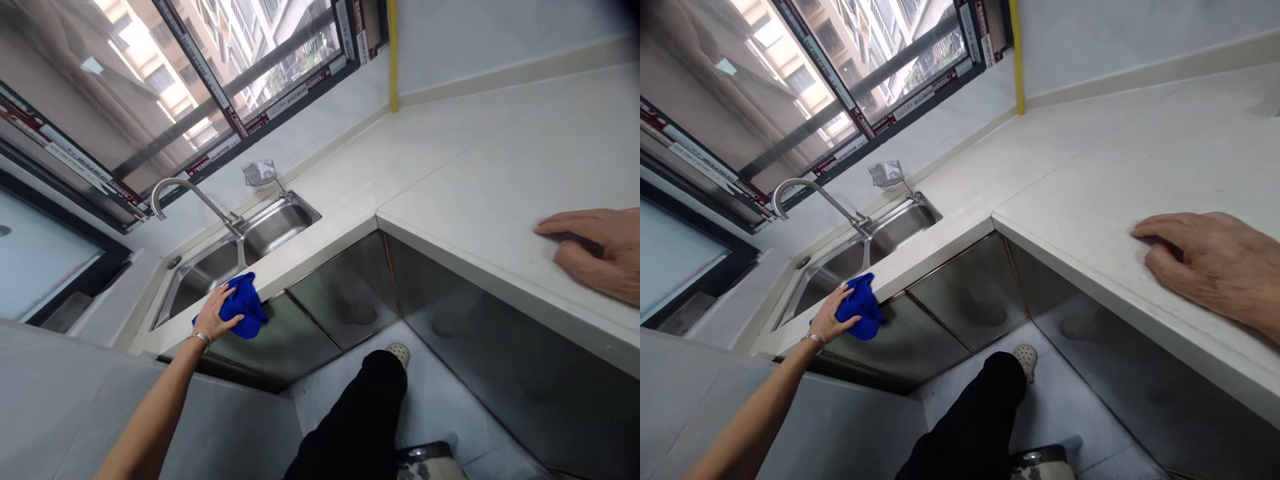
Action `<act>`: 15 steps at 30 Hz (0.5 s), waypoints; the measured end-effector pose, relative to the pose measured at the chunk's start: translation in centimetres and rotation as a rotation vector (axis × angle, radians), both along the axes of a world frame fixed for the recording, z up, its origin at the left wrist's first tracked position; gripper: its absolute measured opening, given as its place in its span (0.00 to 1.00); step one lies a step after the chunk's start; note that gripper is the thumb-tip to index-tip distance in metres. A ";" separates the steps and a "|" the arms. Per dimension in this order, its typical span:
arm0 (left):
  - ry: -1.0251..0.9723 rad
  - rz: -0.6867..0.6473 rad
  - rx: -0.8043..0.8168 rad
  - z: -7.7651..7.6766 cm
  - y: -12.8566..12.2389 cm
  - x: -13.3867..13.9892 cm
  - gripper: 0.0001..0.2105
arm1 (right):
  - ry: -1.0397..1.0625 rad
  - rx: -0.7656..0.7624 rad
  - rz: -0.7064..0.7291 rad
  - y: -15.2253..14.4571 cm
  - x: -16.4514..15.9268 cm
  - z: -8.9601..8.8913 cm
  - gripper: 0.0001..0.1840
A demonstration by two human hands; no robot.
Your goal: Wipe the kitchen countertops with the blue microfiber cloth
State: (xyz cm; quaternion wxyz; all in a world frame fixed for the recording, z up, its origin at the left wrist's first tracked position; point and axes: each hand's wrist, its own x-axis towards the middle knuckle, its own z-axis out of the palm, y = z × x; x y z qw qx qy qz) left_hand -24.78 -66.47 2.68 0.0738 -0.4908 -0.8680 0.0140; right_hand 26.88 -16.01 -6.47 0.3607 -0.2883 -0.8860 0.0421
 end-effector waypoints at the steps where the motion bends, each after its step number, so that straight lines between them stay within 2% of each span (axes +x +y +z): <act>1: 0.005 0.024 -0.008 0.1 -1.1 -0.3 0.40 | -0.009 0.009 0.011 0.0 0.1 0.0 0.21; 9: 0.049 0.273 -0.064 0.5 -9.3 -2.6 0.42 | -0.059 -0.053 -0.002 -1.0 0.0 0.9 0.26; 12: 0.078 0.379 -0.057 -0.1 -11.2 -2.7 0.41 | -0.028 -0.068 -0.007 -1.0 0.1 0.8 0.24; 15: 0.085 0.441 -0.059 -0.4 -12.0 -2.9 0.41 | -0.038 -0.094 -0.020 -1.0 0.2 0.9 0.23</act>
